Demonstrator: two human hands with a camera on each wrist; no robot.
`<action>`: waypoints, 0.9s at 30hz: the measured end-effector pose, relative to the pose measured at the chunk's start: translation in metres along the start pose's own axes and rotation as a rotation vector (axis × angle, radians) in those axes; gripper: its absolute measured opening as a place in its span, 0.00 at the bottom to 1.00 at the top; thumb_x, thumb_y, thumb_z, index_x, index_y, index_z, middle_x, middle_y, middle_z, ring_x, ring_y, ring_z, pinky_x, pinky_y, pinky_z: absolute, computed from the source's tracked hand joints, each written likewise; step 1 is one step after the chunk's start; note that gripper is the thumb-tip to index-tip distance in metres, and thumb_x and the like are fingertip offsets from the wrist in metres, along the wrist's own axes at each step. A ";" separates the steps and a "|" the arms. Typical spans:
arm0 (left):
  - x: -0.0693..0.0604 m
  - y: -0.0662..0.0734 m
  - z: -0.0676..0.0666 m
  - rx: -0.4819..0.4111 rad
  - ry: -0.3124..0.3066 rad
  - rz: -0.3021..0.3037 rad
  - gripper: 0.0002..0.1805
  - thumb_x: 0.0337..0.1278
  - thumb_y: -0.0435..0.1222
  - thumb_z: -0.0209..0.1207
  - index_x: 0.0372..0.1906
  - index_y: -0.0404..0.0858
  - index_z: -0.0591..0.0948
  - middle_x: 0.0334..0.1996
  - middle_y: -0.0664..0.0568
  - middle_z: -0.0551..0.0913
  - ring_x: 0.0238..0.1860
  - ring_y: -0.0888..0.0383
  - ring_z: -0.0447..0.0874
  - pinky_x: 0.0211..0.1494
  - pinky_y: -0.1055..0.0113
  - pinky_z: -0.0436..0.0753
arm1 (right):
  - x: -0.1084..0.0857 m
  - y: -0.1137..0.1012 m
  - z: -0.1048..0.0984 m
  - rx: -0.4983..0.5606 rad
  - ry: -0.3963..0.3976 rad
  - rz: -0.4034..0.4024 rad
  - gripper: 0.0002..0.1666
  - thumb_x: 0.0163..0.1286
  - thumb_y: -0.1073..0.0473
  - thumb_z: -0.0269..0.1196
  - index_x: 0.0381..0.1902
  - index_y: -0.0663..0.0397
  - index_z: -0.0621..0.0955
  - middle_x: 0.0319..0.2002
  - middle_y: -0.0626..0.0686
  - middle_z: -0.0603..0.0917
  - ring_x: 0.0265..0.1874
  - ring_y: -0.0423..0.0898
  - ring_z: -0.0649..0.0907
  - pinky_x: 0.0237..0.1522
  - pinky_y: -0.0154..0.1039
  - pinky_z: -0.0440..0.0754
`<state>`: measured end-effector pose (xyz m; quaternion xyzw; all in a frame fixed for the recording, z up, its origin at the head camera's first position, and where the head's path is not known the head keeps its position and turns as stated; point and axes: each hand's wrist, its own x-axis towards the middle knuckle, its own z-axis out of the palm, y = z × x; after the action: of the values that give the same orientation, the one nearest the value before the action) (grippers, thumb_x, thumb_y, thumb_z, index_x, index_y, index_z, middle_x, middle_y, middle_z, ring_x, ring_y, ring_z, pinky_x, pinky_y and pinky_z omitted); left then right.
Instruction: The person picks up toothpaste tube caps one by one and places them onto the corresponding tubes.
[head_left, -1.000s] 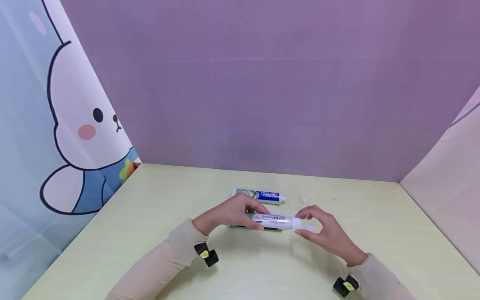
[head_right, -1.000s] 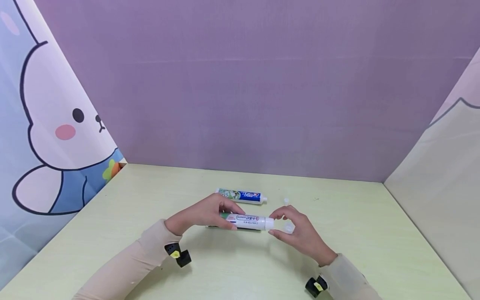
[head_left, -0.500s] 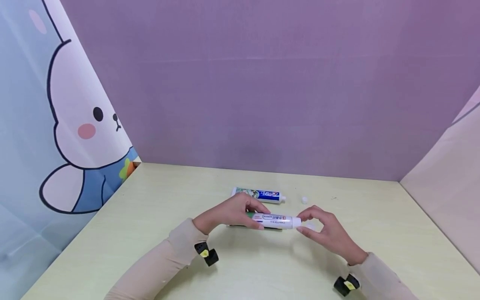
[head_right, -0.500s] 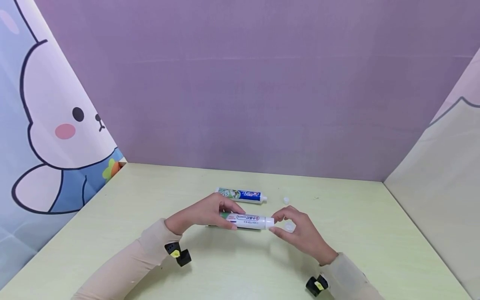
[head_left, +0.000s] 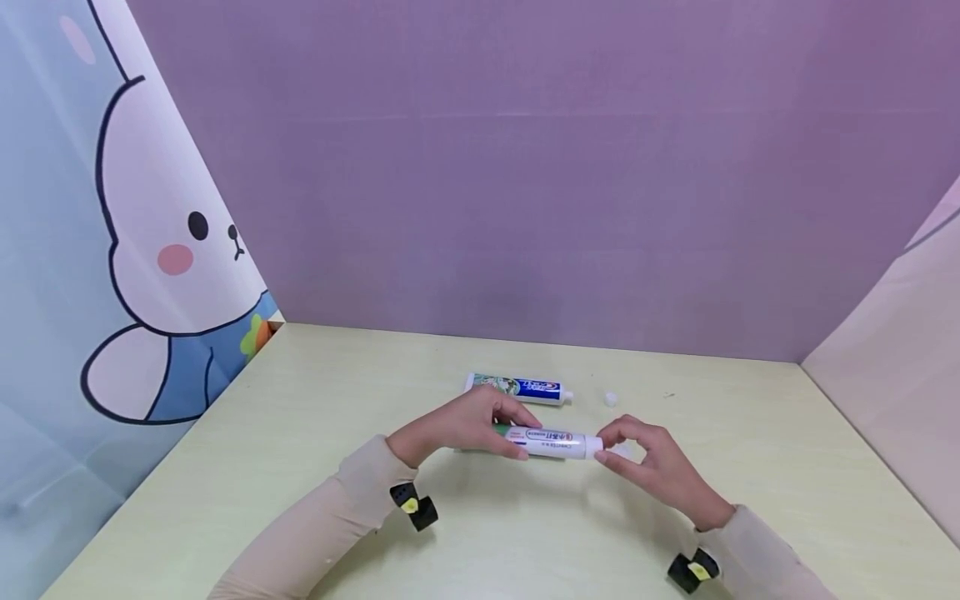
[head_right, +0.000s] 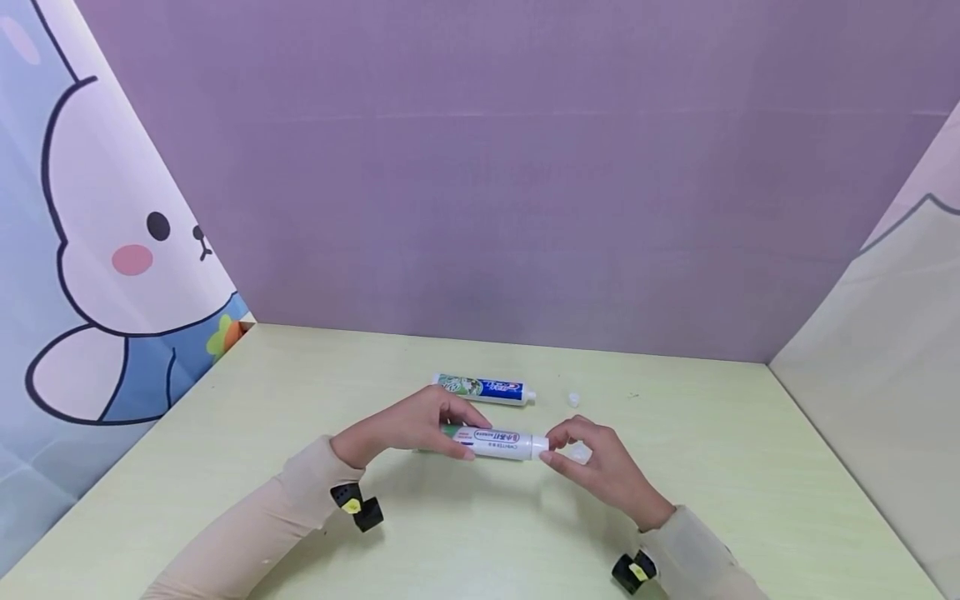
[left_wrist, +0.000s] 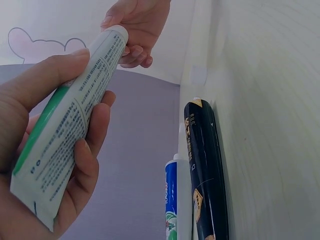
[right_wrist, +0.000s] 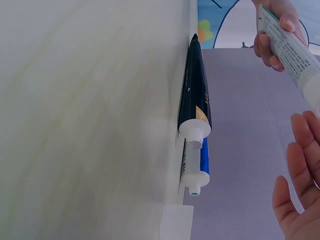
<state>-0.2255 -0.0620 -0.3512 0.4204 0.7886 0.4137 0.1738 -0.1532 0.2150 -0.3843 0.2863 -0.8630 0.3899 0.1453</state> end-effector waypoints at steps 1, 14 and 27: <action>0.000 0.000 0.000 0.000 0.000 -0.002 0.18 0.44 0.34 0.71 0.46 0.40 0.85 0.41 0.56 0.85 0.37 0.66 0.79 0.38 0.72 0.78 | 0.000 0.000 0.000 0.003 0.000 -0.005 0.12 0.57 0.68 0.68 0.36 0.47 0.82 0.35 0.43 0.82 0.34 0.37 0.78 0.38 0.36 0.77; 0.001 -0.001 0.000 -0.010 0.000 -0.008 0.18 0.44 0.33 0.70 0.45 0.40 0.85 0.41 0.56 0.86 0.38 0.66 0.79 0.40 0.70 0.79 | 0.000 0.005 0.001 -0.005 0.079 -0.106 0.29 0.42 0.69 0.76 0.45 0.51 0.80 0.41 0.49 0.82 0.41 0.40 0.78 0.43 0.31 0.74; 0.003 0.000 0.000 -0.008 -0.007 0.017 0.18 0.45 0.34 0.70 0.45 0.40 0.85 0.41 0.56 0.86 0.37 0.67 0.79 0.40 0.71 0.79 | 0.007 -0.029 -0.004 0.042 0.126 -0.220 0.27 0.36 0.79 0.73 0.37 0.59 0.79 0.36 0.54 0.80 0.40 0.39 0.77 0.49 0.21 0.68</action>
<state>-0.2274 -0.0599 -0.3512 0.4278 0.7828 0.4167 0.1746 -0.1413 0.1994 -0.3611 0.3572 -0.8074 0.4067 0.2350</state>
